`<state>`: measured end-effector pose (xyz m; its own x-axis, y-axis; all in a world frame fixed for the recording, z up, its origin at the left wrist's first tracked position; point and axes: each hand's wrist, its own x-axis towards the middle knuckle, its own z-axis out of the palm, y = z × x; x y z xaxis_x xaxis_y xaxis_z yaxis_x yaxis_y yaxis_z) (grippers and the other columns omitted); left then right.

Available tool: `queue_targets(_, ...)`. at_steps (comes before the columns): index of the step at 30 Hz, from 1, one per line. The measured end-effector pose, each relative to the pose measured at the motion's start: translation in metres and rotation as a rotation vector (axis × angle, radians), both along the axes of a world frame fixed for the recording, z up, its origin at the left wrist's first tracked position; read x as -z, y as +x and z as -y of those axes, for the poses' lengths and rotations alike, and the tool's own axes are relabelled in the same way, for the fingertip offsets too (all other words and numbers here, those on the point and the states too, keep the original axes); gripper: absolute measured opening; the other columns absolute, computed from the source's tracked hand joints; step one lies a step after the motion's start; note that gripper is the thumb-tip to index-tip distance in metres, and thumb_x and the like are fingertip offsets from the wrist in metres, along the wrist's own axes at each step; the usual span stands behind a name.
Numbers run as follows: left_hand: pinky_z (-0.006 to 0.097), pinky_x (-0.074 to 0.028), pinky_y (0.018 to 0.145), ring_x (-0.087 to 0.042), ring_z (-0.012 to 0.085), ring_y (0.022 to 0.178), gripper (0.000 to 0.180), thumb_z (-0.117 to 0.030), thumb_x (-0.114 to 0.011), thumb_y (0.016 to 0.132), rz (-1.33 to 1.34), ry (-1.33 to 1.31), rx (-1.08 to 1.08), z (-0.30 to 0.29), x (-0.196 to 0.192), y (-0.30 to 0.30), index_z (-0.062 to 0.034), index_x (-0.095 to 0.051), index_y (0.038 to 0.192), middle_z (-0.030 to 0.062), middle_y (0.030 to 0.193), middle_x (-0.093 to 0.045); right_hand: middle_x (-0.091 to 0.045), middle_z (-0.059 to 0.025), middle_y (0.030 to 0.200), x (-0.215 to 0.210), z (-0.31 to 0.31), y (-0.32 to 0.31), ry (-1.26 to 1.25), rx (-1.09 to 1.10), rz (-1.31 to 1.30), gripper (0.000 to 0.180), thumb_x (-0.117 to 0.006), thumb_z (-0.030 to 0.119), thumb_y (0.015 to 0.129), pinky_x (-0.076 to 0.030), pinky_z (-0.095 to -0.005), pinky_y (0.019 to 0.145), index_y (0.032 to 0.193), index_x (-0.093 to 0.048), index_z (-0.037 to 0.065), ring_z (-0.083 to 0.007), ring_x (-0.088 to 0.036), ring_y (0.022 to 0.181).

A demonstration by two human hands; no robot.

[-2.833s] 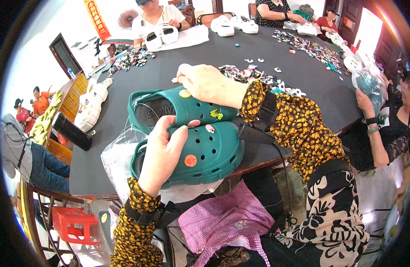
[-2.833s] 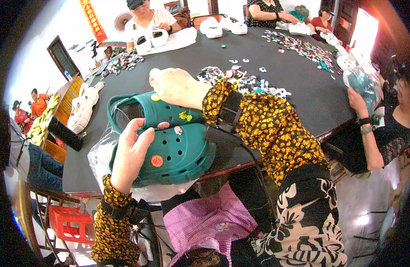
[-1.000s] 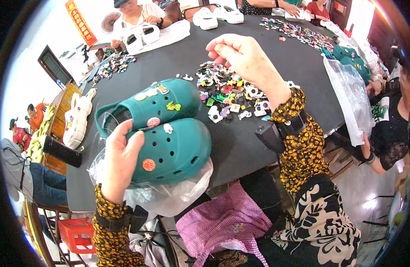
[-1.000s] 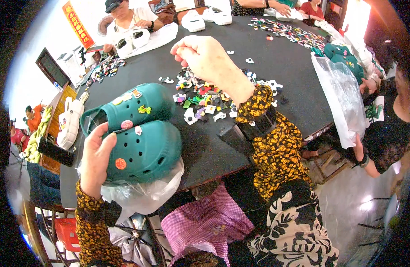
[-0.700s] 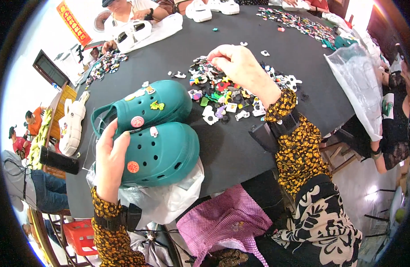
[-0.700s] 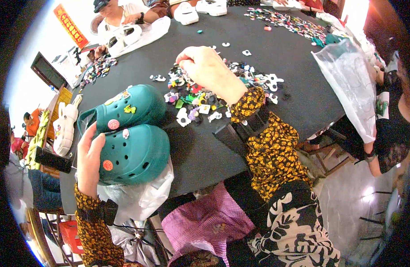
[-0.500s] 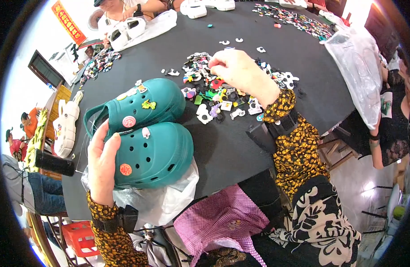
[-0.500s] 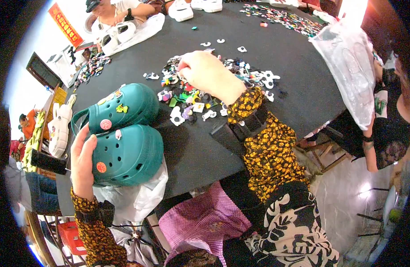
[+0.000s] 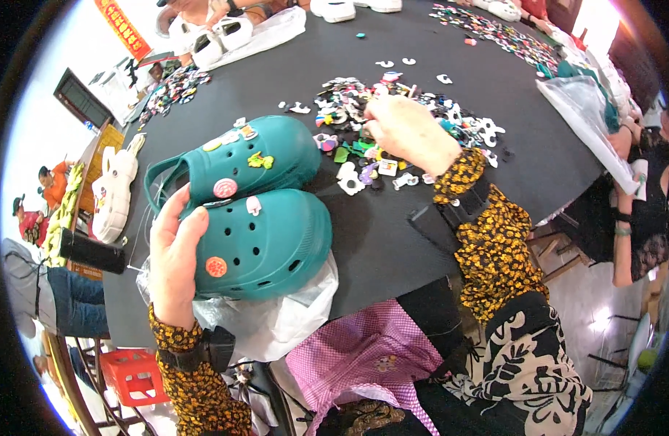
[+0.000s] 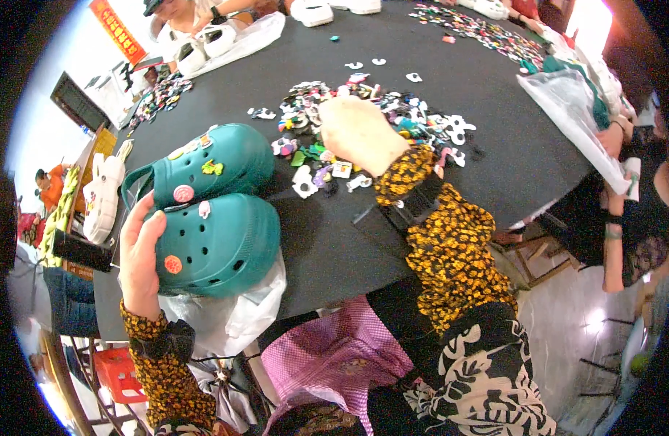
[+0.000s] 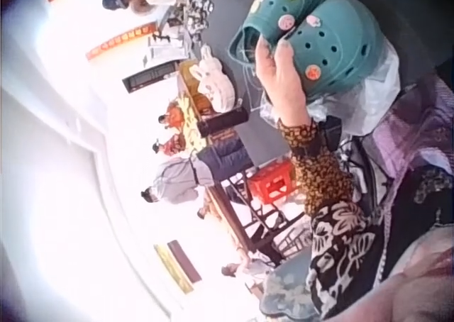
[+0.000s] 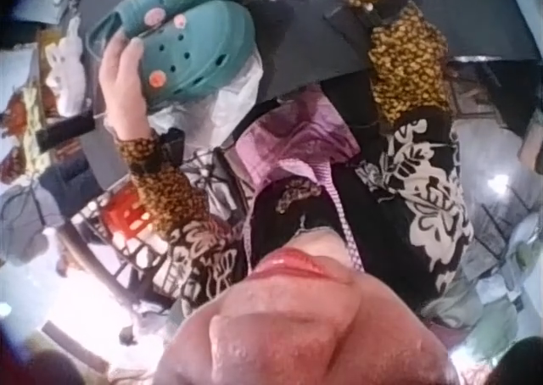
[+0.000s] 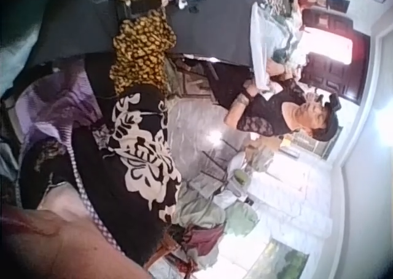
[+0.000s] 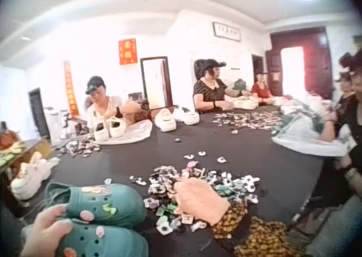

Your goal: Applying decorative charms and accessories to clogs/shoes at a manufacturing table.

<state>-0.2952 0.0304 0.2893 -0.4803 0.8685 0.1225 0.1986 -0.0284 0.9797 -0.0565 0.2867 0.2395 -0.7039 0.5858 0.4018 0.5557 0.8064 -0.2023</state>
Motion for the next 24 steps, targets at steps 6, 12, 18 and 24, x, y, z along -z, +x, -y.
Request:
queue_targets(6, 0.025, -0.048, 0.086, -0.059, 0.0101, 0.098, 0.041, -0.006, -0.052, 0.090, 0.013, 0.017, 0.065, -0.001, -0.010, 0.009, 0.0018, -0.050, 0.130, 0.0072, 0.115, -0.062, -0.064, -0.0188, 0.087, -0.011, 0.008, 0.001, -0.057, 0.065, -0.112, 0.021, -0.046, 0.011, 0.083, -0.049, -0.0438, 0.076, 0.092, -0.063, 0.002, -0.0354, -0.062, 0.086)
queue_targets(12, 0.023, -0.047, 0.081, -0.058, 0.0072, 0.089, 0.036, -0.008, -0.054, 0.089, -0.011, -0.014, 0.064, 0.001, -0.005, 0.001, 0.0017, -0.053, 0.124, 0.0044, 0.105, -0.063, -0.067, -0.0136, 0.082, -0.016, 0.016, -0.009, -0.271, -0.107, -0.472, 0.018, -0.050, 0.010, 0.088, -0.049, -0.0340, 0.070, 0.096, -0.062, -0.001, -0.0230, -0.064, 0.077)
queue_targets(18, 0.022, -0.047, 0.077, -0.056, 0.0055, 0.084, 0.031, -0.008, -0.054, 0.089, 0.001, -0.011, 0.060, 0.000, -0.006, 0.004, 0.0026, -0.055, 0.119, 0.0024, 0.099, -0.063, -0.064, -0.0010, 0.085, -0.026, 0.028, -0.014, -0.564, -0.154, -0.601, 0.014, -0.054, 0.006, 0.090, -0.046, -0.0217, 0.066, 0.100, -0.062, 0.001, -0.0055, -0.055, 0.072)
queue_targets(24, 0.021, -0.046, 0.075, -0.055, 0.0042, 0.083, 0.030, -0.008, -0.053, 0.090, -0.040, -0.006, 0.048, -0.001, -0.006, 0.007, 0.0030, -0.055, 0.118, 0.0019, 0.097, -0.063, -0.066, -0.0031, 0.092, -0.039, 0.048, -0.022, -0.858, -0.302, -0.760, 0.015, -0.053, 0.010, 0.093, -0.048, -0.0220, 0.070, 0.104, -0.060, 0.002, -0.0068, -0.058, 0.078)
